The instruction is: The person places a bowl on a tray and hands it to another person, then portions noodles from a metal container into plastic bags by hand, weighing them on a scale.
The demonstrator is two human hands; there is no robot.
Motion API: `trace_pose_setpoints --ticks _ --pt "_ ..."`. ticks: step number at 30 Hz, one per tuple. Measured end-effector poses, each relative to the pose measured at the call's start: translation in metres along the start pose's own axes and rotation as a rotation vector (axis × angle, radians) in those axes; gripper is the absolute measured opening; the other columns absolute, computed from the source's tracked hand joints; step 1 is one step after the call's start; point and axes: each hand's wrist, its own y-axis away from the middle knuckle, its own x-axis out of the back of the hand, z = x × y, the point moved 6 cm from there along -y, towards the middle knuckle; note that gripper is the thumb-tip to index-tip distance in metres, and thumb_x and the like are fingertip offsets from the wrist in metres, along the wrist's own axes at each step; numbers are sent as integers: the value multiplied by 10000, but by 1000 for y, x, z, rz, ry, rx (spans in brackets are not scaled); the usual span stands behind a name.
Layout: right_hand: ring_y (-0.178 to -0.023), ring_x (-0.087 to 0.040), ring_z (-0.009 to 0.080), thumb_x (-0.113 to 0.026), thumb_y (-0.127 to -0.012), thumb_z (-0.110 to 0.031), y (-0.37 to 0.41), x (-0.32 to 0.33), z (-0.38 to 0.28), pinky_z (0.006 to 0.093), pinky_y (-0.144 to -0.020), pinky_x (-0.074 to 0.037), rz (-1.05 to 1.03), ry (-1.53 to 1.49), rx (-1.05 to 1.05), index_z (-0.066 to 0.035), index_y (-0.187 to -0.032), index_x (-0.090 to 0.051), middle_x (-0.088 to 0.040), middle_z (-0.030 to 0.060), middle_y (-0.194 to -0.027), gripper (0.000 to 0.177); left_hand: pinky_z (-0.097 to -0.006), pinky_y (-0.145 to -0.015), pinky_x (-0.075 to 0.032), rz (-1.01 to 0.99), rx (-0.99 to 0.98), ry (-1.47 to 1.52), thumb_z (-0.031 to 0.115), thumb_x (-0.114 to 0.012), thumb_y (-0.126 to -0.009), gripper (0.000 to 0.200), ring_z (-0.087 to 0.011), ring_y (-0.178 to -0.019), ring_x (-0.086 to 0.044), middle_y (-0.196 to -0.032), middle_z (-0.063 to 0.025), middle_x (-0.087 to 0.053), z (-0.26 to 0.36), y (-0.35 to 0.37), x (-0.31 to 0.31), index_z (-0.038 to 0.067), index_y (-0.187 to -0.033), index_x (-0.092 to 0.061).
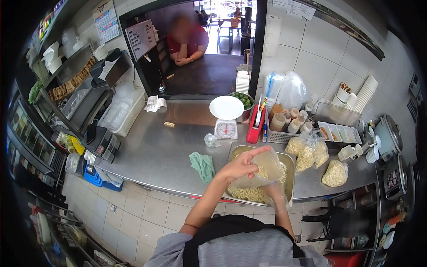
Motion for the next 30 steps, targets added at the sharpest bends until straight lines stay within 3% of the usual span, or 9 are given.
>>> trace_pose_setpoints --ticks 4,7,12,14,18,23,25,29,30 --pt "-858 -624 348 -601 -773 -231 -5 -20 9 436 -734 -504 -4 215 162 -89 -1015 -655 -653 174 -878 285 -121 -493 -370 22 -84 0 9 -533 -699 703 18 -605 -470 -1204 15 -560 46 -5 17 64 -1381 -374" --pt "-1073 -544 332 -593 -797 -318 -8 -31 21 417 -901 -439 -42 88 232 -69 -1188 -560 -604 191 -1090 465 -114 -501 -373 106 -162 -17 32 -606 -719 574 22 -630 -485 -1196 15 -576 81 -33 56 32 -1283 -499" --pt "-1131 -511 320 -608 -789 -387 -5 -17 10 407 -940 -417 -134 72 88 -45 -1216 -540 -590 195 -1126 551 -123 -487 -327 211 -237 -105 -59 -447 -755 491 17 -538 -344 -1192 -44 -600 142 -87 117 -16 -1238 -526" --pt "-1157 -496 317 -606 -791 -412 -2 -10 5 406 -948 -412 -153 62 55 -55 -1229 -534 -579 195 -1150 569 -134 -505 -357 231 -261 -243 -66 -433 -770 447 13 -571 -403 -1154 -54 -620 156 -101 136 -13 -1193 -566" --pt "-1188 -475 321 -598 -797 -451 2 2 -6 407 -954 -409 -183 87 19 -75 -1248 -526 -563 202 -1179 591 -164 -520 -392 411 -310 -696 -81 -432 -759 414 -5 -585 -459 -1013 -42 -668 156 -128 189 29 -1091 -653" --pt "-1173 -482 339 -580 -810 -456 1 -13 8 406 -954 -405 -122 74 110 -44 -1231 -530 -564 223 -1151 591 -233 -569 -497 433 -247 -909 -75 -498 -715 416 -79 -580 -556 -858 -50 -685 99 -143 209 103 -1035 -695" --pt "-1111 -530 345 -553 -833 -448 -4 -16 7 416 -908 -435 -22 114 270 -43 -1205 -545 -624 219 -1024 550 -231 -561 -494 417 -234 -1008 -84 -477 -730 422 -77 -599 -551 -919 -36 -677 80 -145 201 75 -1073 -665" --pt "-1301 -329 348 -584 -808 -479 1 37 -34 378 -1048 -306 -168 1 132 -10 -1389 -269 -405 267 -1315 810 -259 -584 -527 242 -308 -997 -63 -529 -753 419 -150 -725 -625 -1159 -112 -589 33 -148 186 104 -1123 -632" --pt "-1330 -280 341 -592 -805 -486 -1 45 -35 369 -1069 -273 -131 -88 160 -17 -1416 -190 -321 265 -1378 869 -271 -594 -525 211 -345 -1129 -3 -561 -772 393 -163 -745 -628 -1295 -146 -466 30 -140 171 145 -1128 -637"
